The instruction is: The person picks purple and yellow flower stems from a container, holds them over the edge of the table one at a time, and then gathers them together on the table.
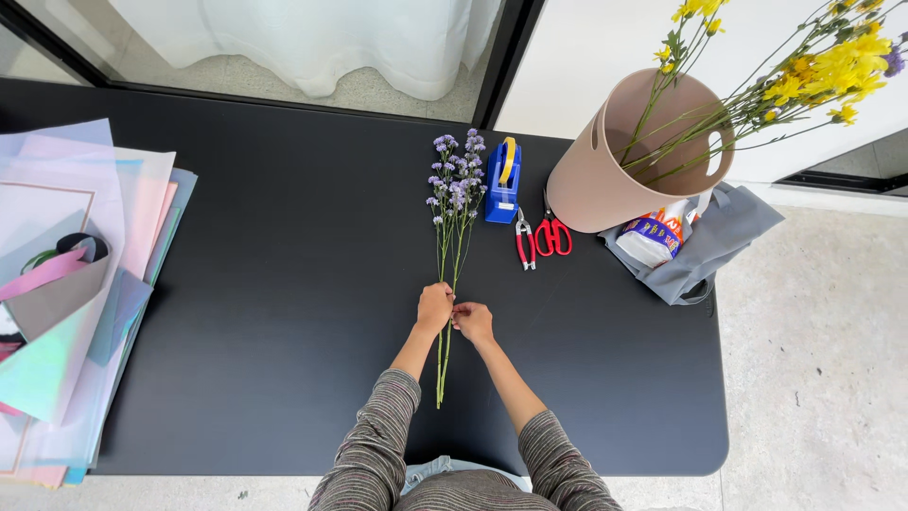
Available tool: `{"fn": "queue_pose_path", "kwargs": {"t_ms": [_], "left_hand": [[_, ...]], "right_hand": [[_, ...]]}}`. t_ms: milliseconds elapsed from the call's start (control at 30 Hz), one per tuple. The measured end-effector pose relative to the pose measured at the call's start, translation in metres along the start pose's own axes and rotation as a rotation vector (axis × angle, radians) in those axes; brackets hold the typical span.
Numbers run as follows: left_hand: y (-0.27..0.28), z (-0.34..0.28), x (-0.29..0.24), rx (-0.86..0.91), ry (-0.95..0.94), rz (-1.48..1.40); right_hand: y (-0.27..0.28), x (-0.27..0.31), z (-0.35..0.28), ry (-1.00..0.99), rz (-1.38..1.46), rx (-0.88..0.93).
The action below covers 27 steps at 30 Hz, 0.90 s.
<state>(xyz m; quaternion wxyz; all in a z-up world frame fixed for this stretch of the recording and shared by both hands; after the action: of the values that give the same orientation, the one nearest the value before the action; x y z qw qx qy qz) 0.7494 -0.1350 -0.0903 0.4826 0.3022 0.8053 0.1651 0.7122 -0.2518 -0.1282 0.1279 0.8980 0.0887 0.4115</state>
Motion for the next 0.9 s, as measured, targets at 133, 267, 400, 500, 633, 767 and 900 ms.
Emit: {"fn": "queue_pose_path", "kwargs": {"t_ms": [133,267,400,500,633,767,900], "left_hand": [[-0.003,0.016,0.010,0.026,0.022,-0.039],[-0.004,0.020,0.017,0.021,0.035,-0.024],[-0.004,0.022,0.019,0.020,0.046,-0.015],[-0.001,0.020,0.018,0.022,0.030,0.046],[0.000,0.011,0.013,-0.004,0.006,0.135],[0.009,-0.017,0.003,-0.042,-0.050,0.099],[0.003,-0.045,0.000,-0.082,-0.118,0.104]], "right_hand": [[-0.007,-0.003,0.015,-0.029,-0.098,-0.026],[-0.009,-0.001,0.013,-0.044,-0.135,-0.056],[-0.008,0.014,0.002,-0.069,-0.120,-0.069],[-0.009,0.008,0.004,-0.063,-0.126,-0.086],[-0.006,0.011,-0.007,-0.032,-0.108,-0.101],[0.009,-0.002,-0.015,-0.027,-0.102,-0.151],[0.033,-0.009,-0.047,-0.041,0.027,-0.207]]}}
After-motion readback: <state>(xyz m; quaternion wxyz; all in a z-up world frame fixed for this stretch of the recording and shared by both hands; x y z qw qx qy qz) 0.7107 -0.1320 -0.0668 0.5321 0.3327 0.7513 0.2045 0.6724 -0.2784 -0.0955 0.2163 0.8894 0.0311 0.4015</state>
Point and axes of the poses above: each hand's wrist, its own z-axis towards the middle knuckle, its own y-axis out of the back of the hand, x = y × z, the point moved 1 cm from there along z, towards the middle knuckle, and after that the axes turned 2 degrees about -y, right-handed, at the moved point
